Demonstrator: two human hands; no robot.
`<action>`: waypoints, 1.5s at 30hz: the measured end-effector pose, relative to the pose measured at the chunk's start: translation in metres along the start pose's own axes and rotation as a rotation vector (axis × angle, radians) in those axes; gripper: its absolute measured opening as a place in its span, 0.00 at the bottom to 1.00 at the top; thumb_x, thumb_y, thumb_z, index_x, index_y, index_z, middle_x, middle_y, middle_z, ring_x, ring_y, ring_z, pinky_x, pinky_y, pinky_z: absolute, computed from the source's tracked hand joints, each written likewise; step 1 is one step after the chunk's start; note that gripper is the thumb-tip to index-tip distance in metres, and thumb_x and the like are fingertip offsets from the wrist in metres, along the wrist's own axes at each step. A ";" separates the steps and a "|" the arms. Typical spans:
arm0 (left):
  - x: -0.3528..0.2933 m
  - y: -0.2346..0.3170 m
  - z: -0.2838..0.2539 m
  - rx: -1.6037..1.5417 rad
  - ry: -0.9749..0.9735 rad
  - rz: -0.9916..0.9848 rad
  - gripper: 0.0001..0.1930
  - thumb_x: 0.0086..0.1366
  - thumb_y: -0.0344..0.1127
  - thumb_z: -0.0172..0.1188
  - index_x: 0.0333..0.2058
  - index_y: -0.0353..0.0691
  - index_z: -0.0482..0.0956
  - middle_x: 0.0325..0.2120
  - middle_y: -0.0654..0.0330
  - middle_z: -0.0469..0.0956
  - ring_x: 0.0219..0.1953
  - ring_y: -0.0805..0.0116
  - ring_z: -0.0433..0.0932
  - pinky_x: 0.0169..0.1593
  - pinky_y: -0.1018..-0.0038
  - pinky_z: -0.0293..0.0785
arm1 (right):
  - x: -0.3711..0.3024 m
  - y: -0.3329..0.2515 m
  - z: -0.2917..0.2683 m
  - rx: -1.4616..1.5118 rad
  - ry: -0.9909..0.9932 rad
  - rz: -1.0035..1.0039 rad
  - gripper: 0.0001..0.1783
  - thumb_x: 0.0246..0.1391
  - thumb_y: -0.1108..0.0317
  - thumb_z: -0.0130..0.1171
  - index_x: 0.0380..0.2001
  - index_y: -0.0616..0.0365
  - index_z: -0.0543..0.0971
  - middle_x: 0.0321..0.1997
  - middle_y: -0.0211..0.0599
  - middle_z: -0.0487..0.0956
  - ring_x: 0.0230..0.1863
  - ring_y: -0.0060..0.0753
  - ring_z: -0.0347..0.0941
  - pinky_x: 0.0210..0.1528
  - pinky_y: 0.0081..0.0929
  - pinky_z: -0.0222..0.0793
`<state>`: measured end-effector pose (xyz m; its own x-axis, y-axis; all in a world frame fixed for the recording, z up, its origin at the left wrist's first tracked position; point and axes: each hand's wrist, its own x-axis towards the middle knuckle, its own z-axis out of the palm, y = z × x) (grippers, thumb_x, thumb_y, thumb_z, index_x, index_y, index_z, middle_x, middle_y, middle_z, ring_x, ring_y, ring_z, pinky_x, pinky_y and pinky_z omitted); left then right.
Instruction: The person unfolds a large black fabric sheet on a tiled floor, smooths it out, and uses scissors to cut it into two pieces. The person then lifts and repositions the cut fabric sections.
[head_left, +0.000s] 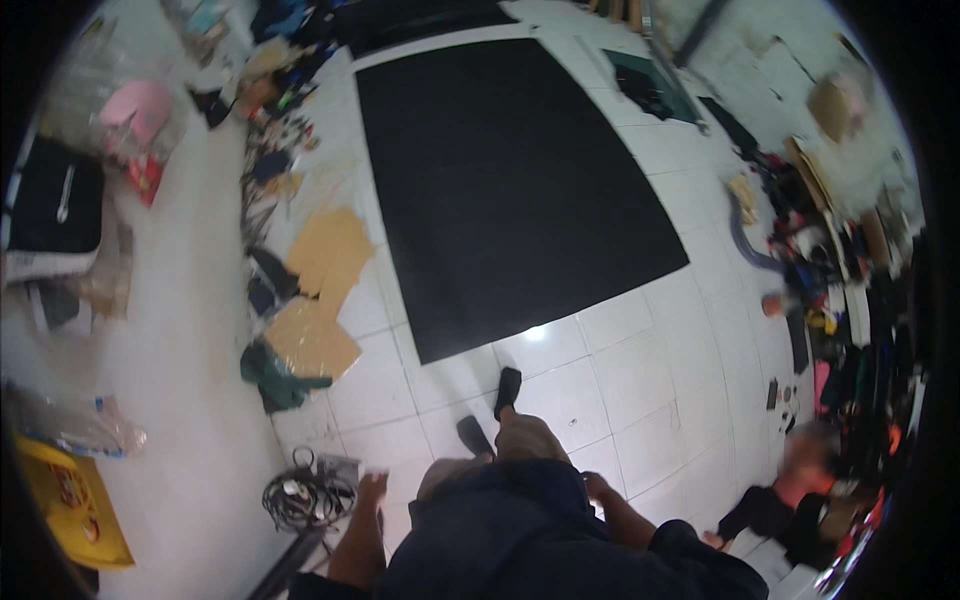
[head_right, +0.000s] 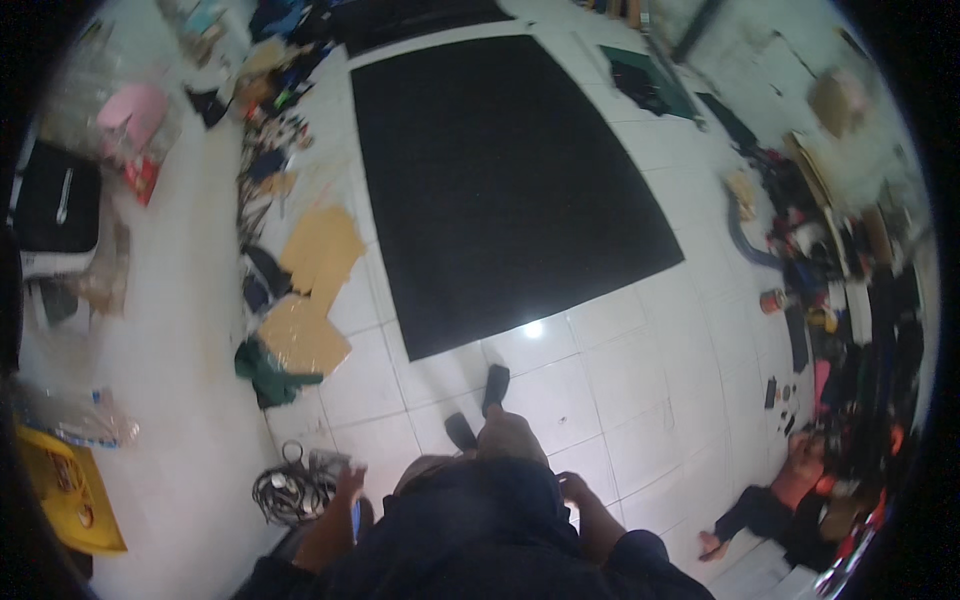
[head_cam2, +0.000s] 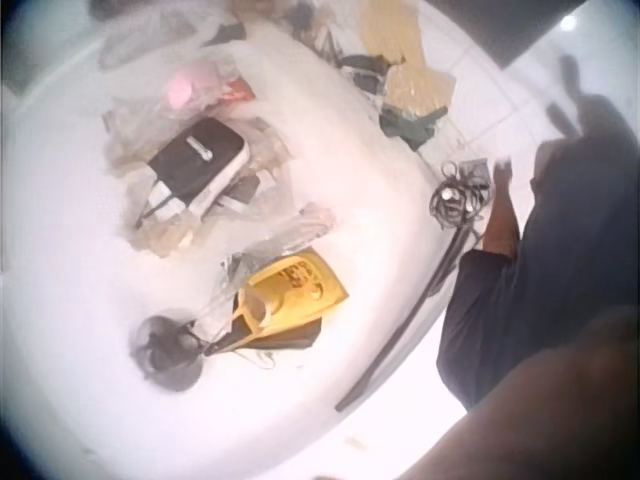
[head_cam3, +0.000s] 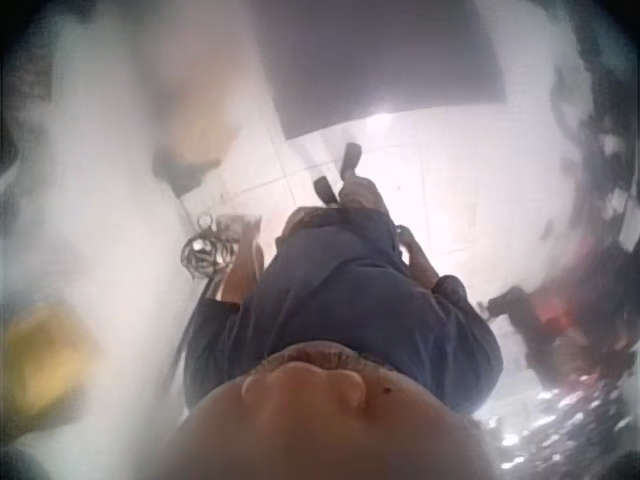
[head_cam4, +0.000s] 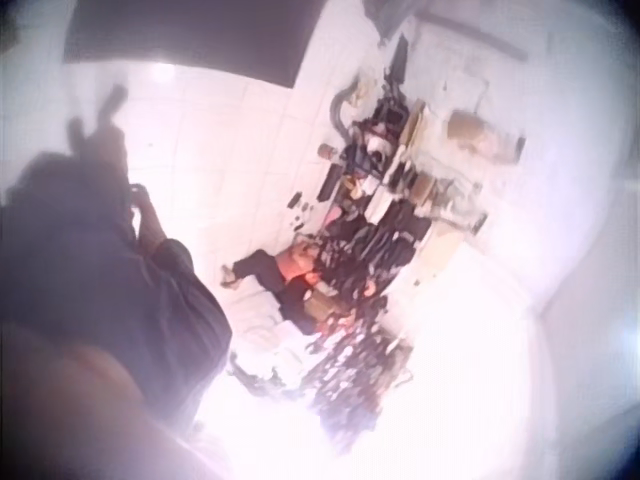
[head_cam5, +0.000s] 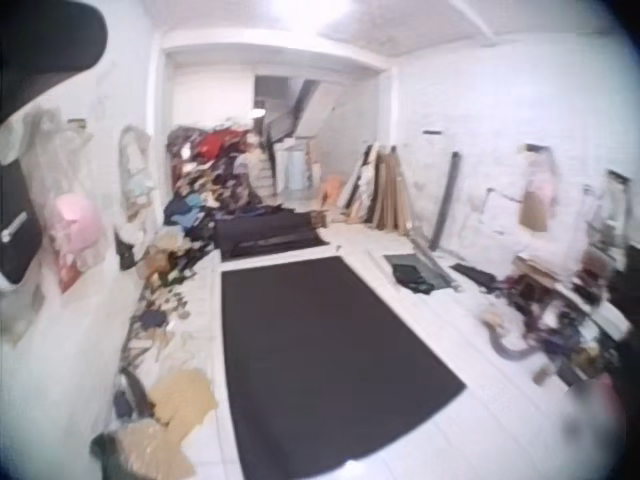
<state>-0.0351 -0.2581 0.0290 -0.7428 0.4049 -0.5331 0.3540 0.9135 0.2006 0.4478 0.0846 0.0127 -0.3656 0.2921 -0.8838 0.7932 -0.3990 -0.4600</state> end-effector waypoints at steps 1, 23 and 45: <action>-0.019 -0.025 0.008 0.059 -0.233 0.070 0.20 0.70 0.45 0.46 0.43 0.35 0.79 0.41 0.42 0.79 0.47 0.43 0.77 0.48 0.56 0.74 | 0.001 -0.009 -0.014 -0.096 0.132 0.203 0.29 0.50 0.41 0.65 0.42 0.56 0.82 0.44 0.48 0.82 0.49 0.46 0.78 0.53 0.40 0.73; 0.022 0.303 0.020 -0.501 -0.143 0.044 0.19 0.61 0.46 0.63 0.39 0.33 0.82 0.38 0.49 0.82 0.42 0.58 0.79 0.48 0.65 0.74 | -0.114 0.143 -0.181 0.358 0.590 0.133 0.26 0.54 0.47 0.62 0.43 0.60 0.80 0.37 0.41 0.81 0.34 0.33 0.76 0.33 0.32 0.73; -0.020 0.556 0.124 0.081 -0.395 0.099 0.23 0.63 0.53 0.58 0.43 0.38 0.83 0.43 0.46 0.81 0.46 0.50 0.80 0.52 0.60 0.74 | -0.025 0.129 -0.451 0.170 0.647 -0.111 0.25 0.57 0.52 0.61 0.48 0.63 0.78 0.35 0.43 0.82 0.31 0.30 0.77 0.36 0.30 0.74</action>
<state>0.2472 0.2364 0.0493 -0.4329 0.4300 -0.7923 0.4679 0.8584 0.2102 0.7786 0.4181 0.0143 -0.0334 0.7797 -0.6253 0.6607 -0.4522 -0.5992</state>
